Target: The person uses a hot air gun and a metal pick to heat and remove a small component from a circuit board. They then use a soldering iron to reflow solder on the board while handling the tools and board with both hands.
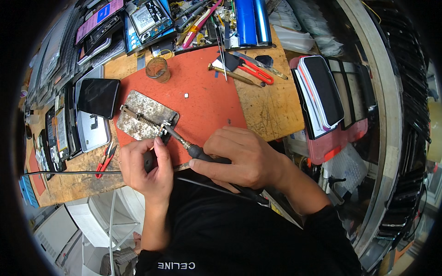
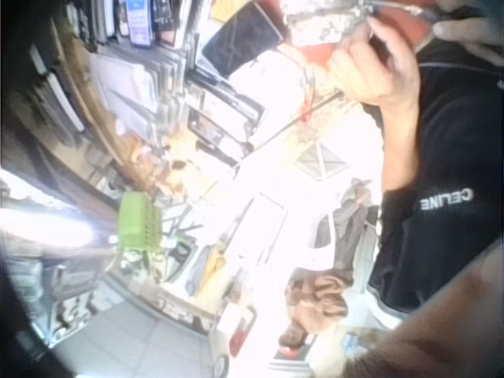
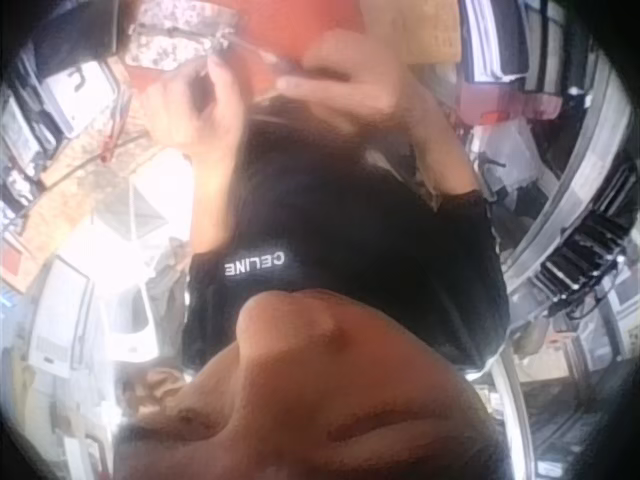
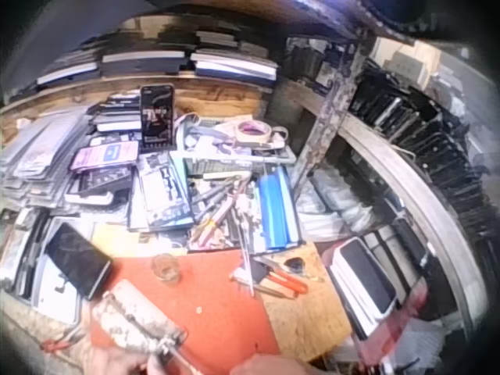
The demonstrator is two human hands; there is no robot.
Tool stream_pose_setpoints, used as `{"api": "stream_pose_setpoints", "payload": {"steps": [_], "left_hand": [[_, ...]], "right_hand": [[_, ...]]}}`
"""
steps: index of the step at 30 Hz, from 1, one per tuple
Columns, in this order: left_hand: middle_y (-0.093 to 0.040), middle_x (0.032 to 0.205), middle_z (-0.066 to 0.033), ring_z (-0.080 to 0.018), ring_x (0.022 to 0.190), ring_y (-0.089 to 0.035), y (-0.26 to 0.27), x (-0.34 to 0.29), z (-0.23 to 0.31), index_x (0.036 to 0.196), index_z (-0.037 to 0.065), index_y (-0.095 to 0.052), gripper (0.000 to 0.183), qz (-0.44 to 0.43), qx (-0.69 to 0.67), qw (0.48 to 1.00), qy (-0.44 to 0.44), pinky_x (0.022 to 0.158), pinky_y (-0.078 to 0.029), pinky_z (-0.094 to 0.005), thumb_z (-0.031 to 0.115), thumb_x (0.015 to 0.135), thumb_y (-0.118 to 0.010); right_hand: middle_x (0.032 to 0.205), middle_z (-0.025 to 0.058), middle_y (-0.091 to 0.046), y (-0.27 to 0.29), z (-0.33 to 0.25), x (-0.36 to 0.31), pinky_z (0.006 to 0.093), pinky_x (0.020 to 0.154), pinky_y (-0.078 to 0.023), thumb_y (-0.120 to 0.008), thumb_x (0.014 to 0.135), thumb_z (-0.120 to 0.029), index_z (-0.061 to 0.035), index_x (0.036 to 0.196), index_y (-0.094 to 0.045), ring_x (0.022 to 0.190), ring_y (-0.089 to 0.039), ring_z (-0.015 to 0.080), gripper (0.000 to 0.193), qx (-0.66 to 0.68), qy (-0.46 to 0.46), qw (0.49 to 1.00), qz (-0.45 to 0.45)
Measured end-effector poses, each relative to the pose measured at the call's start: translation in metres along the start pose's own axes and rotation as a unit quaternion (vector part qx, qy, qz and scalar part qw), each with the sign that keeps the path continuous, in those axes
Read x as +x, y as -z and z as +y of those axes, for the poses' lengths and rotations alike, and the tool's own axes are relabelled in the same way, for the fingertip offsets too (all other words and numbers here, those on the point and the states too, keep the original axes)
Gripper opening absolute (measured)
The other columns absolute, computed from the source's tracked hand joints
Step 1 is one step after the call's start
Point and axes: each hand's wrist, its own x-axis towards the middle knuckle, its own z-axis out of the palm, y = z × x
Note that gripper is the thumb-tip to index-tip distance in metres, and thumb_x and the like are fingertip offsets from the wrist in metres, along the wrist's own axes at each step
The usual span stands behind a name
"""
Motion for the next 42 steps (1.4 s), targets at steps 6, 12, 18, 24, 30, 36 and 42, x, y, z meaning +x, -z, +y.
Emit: {"api": "stream_pose_setpoints", "payload": {"steps": [6, 12, 18, 24, 30, 36, 42], "left_hand": [[-0.07, 0.084, -0.0053, -0.025, 0.076, -0.063, -0.0004, -0.0009, 0.0009, 0.09, 0.006, -0.074, 0.013, 0.011, -0.008, 1.0, 0.002, 0.073, -0.045, -0.0383, 0.004, 0.084, -0.085], [-0.07, 0.084, -0.0047, -0.0244, 0.075, -0.062, -0.0004, 0.0001, 0.0013, 0.089, 0.007, -0.074, 0.012, -0.001, 0.004, 1.0, 0.001, 0.072, -0.045, -0.0382, 0.004, 0.084, -0.084], [-0.07, 0.084, -0.0045, -0.024, 0.075, -0.062, 0.0, -0.0009, 0.0016, 0.089, 0.007, -0.074, 0.012, 0.009, -0.012, 1.0, 0.005, 0.073, -0.045, -0.0383, 0.004, 0.084, -0.084], [-0.07, 0.083, -0.0045, -0.024, 0.074, -0.062, -0.001, -0.0009, 0.0004, 0.089, 0.007, -0.073, 0.012, 0.008, -0.003, 1.0, -0.003, 0.072, -0.045, -0.0383, 0.005, 0.084, -0.083], [-0.069, 0.083, -0.0046, -0.0244, 0.075, -0.062, -0.0005, -0.001, 0.0012, 0.089, 0.006, -0.073, 0.012, 0.009, -0.003, 1.0, 0.001, 0.073, -0.045, -0.0383, 0.005, 0.084, -0.083], [-0.069, 0.082, -0.0045, -0.0242, 0.075, -0.062, -0.0008, -0.0008, 0.0009, 0.088, 0.006, -0.073, 0.011, 0.008, 0.0, 1.0, -0.002, 0.072, -0.045, -0.0381, 0.005, 0.084, -0.083], [-0.07, 0.082, -0.0042, -0.0237, 0.074, -0.061, -0.0007, -0.0008, 0.0018, 0.088, 0.007, -0.072, 0.011, 0.004, 0.003, 1.0, 0.004, 0.072, -0.044, -0.0379, 0.005, 0.084, -0.083]], "right_hand": [[0.091, 0.0072, -0.062, -0.0012, -0.0023, 0.0005, 0.0371, 0.06, -0.05, -0.087, 0.077, -0.006, -0.0052, 0.111, -0.081, 0.074, -0.066, 0.0246, 0.034, -0.001, 0.008, 1.0, -0.01], [0.091, 0.0069, -0.062, 0.0019, 0.0001, 0.0018, 0.0368, 0.06, -0.051, -0.087, 0.079, -0.007, -0.0052, 0.109, -0.081, 0.074, -0.066, 0.0241, 0.03, -0.002, 0.004, 1.0, -0.007], [0.091, 0.0074, -0.062, 0.0014, -0.0045, 0.0024, 0.037, 0.06, -0.051, -0.087, 0.079, -0.007, -0.0052, 0.109, -0.081, 0.075, -0.066, 0.0243, 0.03, -0.002, 0.008, 1.0, -0.021], [0.09, 0.0075, -0.062, 0.0021, -0.0026, 0.0021, 0.0369, 0.06, -0.051, -0.087, 0.08, -0.008, -0.0046, 0.107, -0.081, 0.075, -0.067, 0.0248, 0.028, 0.003, -0.007, 1.0, -0.014], [0.091, 0.0079, -0.062, -0.0005, -0.0023, 0.0017, 0.0369, 0.061, -0.052, -0.087, 0.08, -0.007, -0.0043, 0.108, -0.081, 0.075, -0.067, 0.025, 0.029, 0.002, 0.009, 1.0, -0.009], [0.091, 0.0081, -0.062, 0.0001, -0.0039, 0.0026, 0.037, 0.062, -0.053, -0.087, 0.079, -0.006, -0.0042, 0.108, -0.08, 0.075, -0.067, 0.0253, 0.03, 0.009, 0.009, 1.0, -0.008], [0.092, 0.0089, -0.063, 0.0019, -0.004, 0.0032, 0.0374, 0.063, -0.054, -0.086, 0.079, -0.006, -0.0038, 0.11, -0.081, 0.077, -0.069, 0.0264, 0.031, 0.006, 0.006, 1.0, -0.015]]}}
